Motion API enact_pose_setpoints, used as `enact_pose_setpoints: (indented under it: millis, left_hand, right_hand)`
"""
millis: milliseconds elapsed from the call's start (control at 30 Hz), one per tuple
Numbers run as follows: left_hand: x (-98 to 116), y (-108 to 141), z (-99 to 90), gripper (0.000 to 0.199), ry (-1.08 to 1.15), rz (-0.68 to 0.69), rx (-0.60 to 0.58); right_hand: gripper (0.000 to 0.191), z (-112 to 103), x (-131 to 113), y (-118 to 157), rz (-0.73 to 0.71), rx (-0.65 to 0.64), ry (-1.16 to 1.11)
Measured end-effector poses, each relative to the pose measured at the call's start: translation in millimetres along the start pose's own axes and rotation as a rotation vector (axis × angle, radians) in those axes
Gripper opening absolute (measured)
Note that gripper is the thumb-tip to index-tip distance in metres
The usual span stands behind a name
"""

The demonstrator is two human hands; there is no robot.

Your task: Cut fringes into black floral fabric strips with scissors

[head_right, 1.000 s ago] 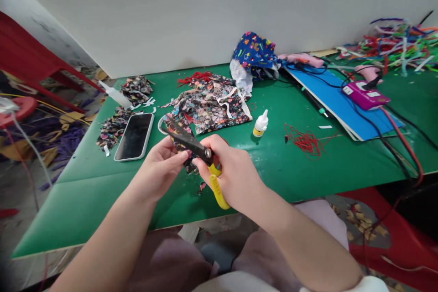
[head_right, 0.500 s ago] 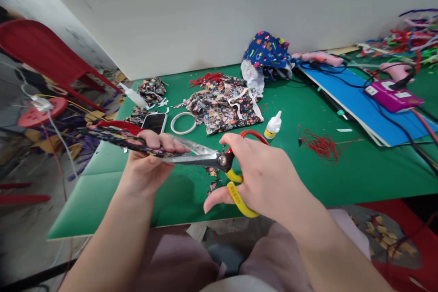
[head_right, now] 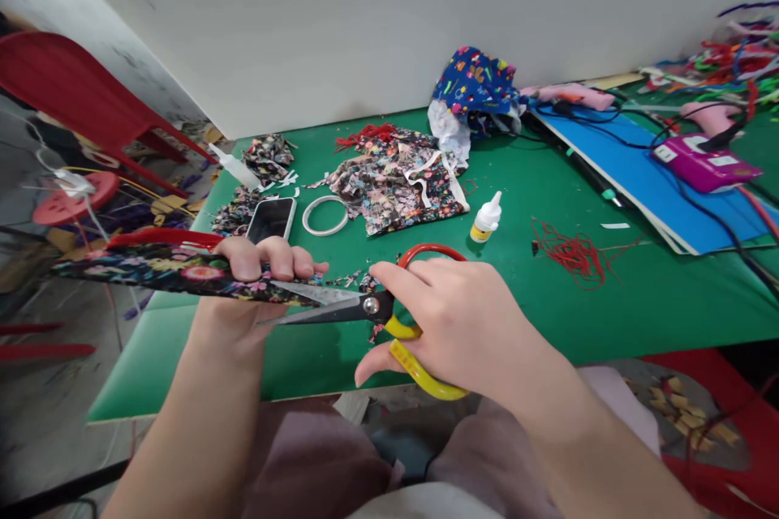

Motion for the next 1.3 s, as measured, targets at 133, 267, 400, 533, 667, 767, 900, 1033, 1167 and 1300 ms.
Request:
enact_pose_setpoints:
  millis: [133,267,400,533,667,767,900,1033,1167,1300]
  left_hand:
    - [-0.5,1.1,4.9,0.006,0.022,0.011,-0.070]
    - [-0.7,2.1,5.8,0.007,0.012,0.019,-0.083]
    - [-1.7,2.2,7.2,0.008,0.010,0.018,-0.093]
    - [-4.6,1.6,7.3,0.007,0.034,-0.006,-0.088]
    - [-5.3,1.7,8.5,0.007,0.047,-0.014,-0.095]
    - [-5.3,1.8,9.6,0.007,0.051,-0.017,-0.096]
    - [-6.4,1.6,9.8,0.006,0.062,-0.029,-0.082]
    - [-8.2,1.9,9.0,0.008,0.071,-0.046,-0.072]
    - [-8.4,2.5,10.3,0.007,0.083,-0.050,-0.088]
    - [-8.3,2.7,11.5,0.006,0.092,-0.052,-0.098]
  right_hand:
    - [0.076,1.8,0.1,0.5,0.007,-0.022,-0.004]
    - [0.077,0.7,-1.5,0.7,-0.004,-0.011,0.012]
    - [0.076,1.2,-3.4,0.7,-0.011,-0.005,0.003]
    - [0.073,-0.5,-4.7,0.2,-0.018,0.030,-0.019]
    - [0.069,-0.2,-4.6,-0.2,-0.009,0.036,-0.047]
    - [0.068,0.4,-5.1,-0.2,-0.007,0.032,-0.057]
    - [0.069,2.1,-4.3,0.2,0.002,0.027,-0.073]
    - [0.066,2.5,-4.0,-0.2,0.007,0.031,-0.103]
    - [0.061,1.0,-6.7,-0.6,-0.006,0.048,-0.102]
    - [0.062,0.9,-8.1,-0.3,-0.014,0.053,-0.098]
Point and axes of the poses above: each hand's wrist, its own y-axis away from the middle knuckle, its own z-axis out of the palm, x = y × z, the point moved 10 cm from there along -y, towards the middle knuckle, and after that the axes turned 8 degrees about x, right-handed, at the moved point
